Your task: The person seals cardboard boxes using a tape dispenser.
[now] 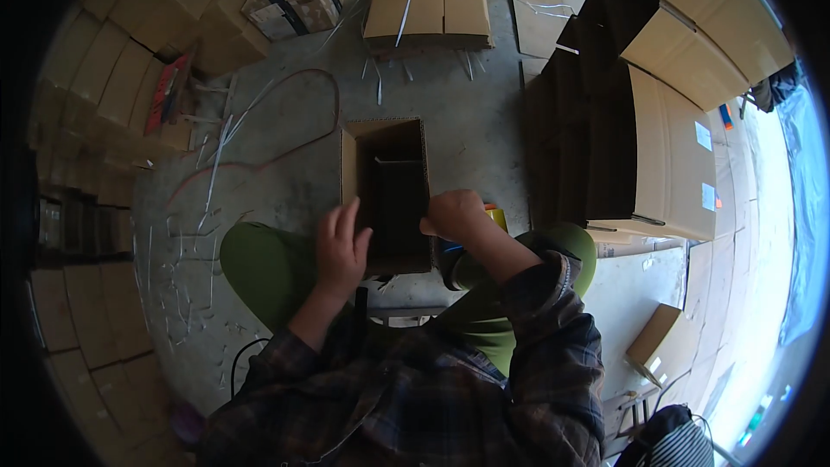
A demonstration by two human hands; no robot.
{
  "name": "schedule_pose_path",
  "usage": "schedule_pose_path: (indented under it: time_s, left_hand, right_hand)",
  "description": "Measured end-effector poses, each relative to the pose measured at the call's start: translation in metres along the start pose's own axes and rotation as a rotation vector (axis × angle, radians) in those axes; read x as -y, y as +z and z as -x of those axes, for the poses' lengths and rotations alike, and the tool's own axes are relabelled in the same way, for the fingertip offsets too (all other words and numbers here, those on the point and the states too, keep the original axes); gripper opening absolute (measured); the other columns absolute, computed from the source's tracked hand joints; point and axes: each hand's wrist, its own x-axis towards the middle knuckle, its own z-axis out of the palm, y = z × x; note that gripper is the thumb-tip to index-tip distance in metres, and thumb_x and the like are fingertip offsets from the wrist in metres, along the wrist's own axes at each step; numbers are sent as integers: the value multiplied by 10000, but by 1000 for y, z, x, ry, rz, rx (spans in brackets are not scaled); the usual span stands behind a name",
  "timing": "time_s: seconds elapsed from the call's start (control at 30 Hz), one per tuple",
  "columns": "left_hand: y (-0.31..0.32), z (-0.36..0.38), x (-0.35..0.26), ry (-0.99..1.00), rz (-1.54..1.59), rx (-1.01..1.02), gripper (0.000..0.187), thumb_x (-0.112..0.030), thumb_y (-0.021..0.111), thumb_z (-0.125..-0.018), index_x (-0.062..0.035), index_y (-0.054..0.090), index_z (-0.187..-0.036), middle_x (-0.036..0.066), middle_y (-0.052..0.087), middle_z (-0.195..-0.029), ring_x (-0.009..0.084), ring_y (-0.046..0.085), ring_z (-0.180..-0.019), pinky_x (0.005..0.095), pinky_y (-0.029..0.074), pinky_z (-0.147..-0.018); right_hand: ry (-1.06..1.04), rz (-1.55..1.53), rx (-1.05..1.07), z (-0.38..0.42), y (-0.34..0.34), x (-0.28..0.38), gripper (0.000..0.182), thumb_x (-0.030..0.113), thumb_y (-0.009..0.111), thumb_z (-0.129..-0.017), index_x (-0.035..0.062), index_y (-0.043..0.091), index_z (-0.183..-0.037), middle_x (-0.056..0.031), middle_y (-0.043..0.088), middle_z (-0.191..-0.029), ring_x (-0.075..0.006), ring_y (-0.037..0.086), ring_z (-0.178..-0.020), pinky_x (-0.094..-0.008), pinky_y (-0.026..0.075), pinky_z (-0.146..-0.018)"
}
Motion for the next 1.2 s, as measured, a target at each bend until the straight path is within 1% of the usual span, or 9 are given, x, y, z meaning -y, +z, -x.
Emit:
schedule_pose_path:
  time_s: [0.1,0.17,0.3,0.5,0.57,0.7,0.83,0.97,1.2]
  left_hand:
    - [12,26,-21,206,66,71,359,-261,638,-862,-59,604,-1158,156,590,-1066,282,612,-915,424,443,-884]
    - [25,38,-22,118,-60,531,209,-247,678,-809,-68,640,-909,96,630,-935,290,592,-856,431,435,-801]
    - [51,15,-11,103,-133,441,241,-338,631,-853,-105,640,-791,55,648,-818,251,599,-840,404,428,-764]
    - [144,19,23,-153,-194,462,279,-369,518,-906,-151,687,-943,113,654,-904,288,597,-887,495,397,-872]
    - [163,27,32,-415,84,480,307,-396,498,-905,-176,696,-982,139,633,-1013,305,569,-1002,529,356,-953]
    - [138,10,17,-342,-107,601,298,-349,583,-867,-155,668,-1076,137,570,-1181,311,492,-1173,555,318,-1000]
    - [85,-29,-16,-110,-36,174,618,-163,692,-791,-91,456,-1359,143,415,-1389,373,345,-1323,465,313,-1075]
    - [62,-114,-8,-33,-130,-56,697,-171,698,-812,-105,377,-1427,142,318,-1485,373,233,-1403,471,248,-1139]
    - [83,-104,11,-52,-139,85,713,-75,690,-792,-117,372,-1429,121,350,-1461,394,214,-1405,461,259,-1141]
  right_hand:
    - [-14,9,-4,-6,-2,1,310,345,556,-778,78,703,-719,-135,687,-725,-291,698,-713,-383,548,-632]
    - [-1,7,-3,-5,-1,1,307,343,558,-772,77,705,-724,-132,688,-725,-294,698,-709,-388,548,-635]
    - [4,6,23,-6,-2,-1,316,346,553,-776,73,704,-727,-135,686,-721,-300,696,-707,-394,549,-642]
    - [6,-59,3,-4,1,-1,342,361,545,-788,61,701,-737,-152,684,-741,-306,693,-716,-404,549,-643]
    - [-26,21,11,-3,4,0,353,376,547,-796,63,703,-746,-154,686,-754,-306,693,-723,-405,549,-644]
    - [-14,-20,-34,-2,-1,0,365,389,547,-804,65,704,-745,-153,685,-749,-307,692,-719,-402,549,-645]
    - [-3,-36,-11,1,-1,2,373,393,542,-808,63,706,-746,-152,686,-749,-301,695,-720,-395,551,-647]
    - [0,-25,-5,-1,-1,1,369,391,545,-801,63,707,-747,-148,689,-752,-295,698,-729,-394,552,-654]
    - [12,-12,-6,-1,1,0,371,392,549,-804,62,706,-744,-145,689,-751,-293,699,-727,-395,553,-654]
